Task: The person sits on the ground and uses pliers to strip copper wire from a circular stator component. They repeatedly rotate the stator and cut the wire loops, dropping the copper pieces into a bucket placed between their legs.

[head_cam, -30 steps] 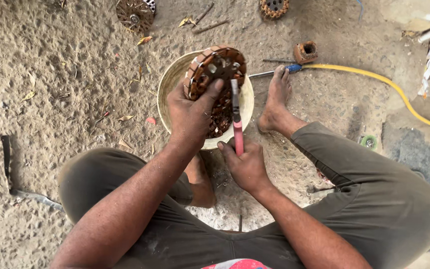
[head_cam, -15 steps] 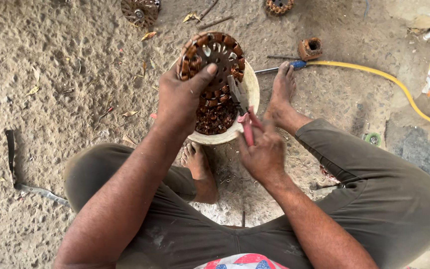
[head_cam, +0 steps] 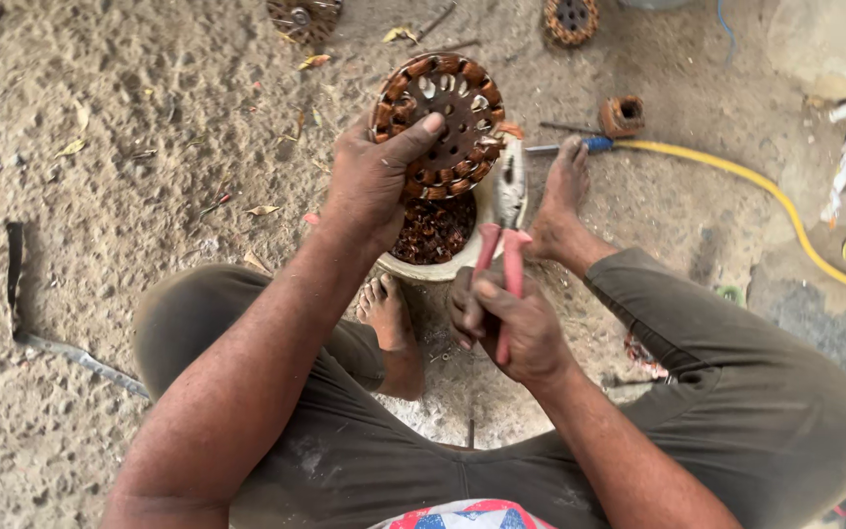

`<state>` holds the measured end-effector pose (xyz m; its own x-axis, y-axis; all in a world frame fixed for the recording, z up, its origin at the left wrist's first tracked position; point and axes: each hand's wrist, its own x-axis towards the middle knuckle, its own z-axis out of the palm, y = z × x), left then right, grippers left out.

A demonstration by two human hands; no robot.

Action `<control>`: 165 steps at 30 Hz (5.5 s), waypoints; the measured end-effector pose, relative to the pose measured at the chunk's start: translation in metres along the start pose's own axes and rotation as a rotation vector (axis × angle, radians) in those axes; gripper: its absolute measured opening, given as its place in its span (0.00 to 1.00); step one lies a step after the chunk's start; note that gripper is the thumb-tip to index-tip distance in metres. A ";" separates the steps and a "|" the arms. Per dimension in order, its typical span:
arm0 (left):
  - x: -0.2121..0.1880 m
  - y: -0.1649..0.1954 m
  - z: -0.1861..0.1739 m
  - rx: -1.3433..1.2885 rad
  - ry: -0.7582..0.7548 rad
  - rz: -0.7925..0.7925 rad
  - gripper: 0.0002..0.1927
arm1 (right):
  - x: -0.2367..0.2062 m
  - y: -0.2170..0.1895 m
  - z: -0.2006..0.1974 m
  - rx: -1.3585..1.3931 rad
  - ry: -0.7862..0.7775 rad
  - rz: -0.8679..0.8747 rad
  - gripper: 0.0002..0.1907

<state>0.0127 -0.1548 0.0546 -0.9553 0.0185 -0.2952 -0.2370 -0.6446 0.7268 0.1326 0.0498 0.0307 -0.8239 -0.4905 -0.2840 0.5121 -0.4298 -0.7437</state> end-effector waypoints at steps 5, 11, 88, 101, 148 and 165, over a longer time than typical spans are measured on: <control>0.007 0.004 -0.007 0.149 0.167 0.052 0.28 | -0.003 -0.006 0.009 -0.052 0.089 0.093 0.17; 0.008 0.007 -0.001 0.116 0.114 0.129 0.29 | 0.011 0.006 0.000 -0.839 0.422 0.473 0.09; -0.003 -0.002 0.020 0.311 0.265 0.011 0.16 | 0.028 0.019 -0.050 -1.726 0.624 -0.388 0.13; 0.014 0.000 -0.009 -0.181 0.187 0.139 0.21 | -0.007 0.012 0.027 -0.244 0.130 0.083 0.16; 0.003 -0.011 0.012 0.033 -0.205 -0.016 0.23 | -0.009 -0.026 0.031 0.396 -0.156 -0.033 0.19; -0.011 -0.016 0.025 0.273 0.285 -0.001 0.16 | 0.030 0.030 -0.029 -1.764 0.552 -0.390 0.17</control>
<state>0.0228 -0.1256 0.0616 -0.8767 -0.2193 -0.4282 -0.3127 -0.4167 0.8536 0.1163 0.0439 -0.0174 -0.9753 -0.1513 0.1611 -0.2037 0.8982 -0.3896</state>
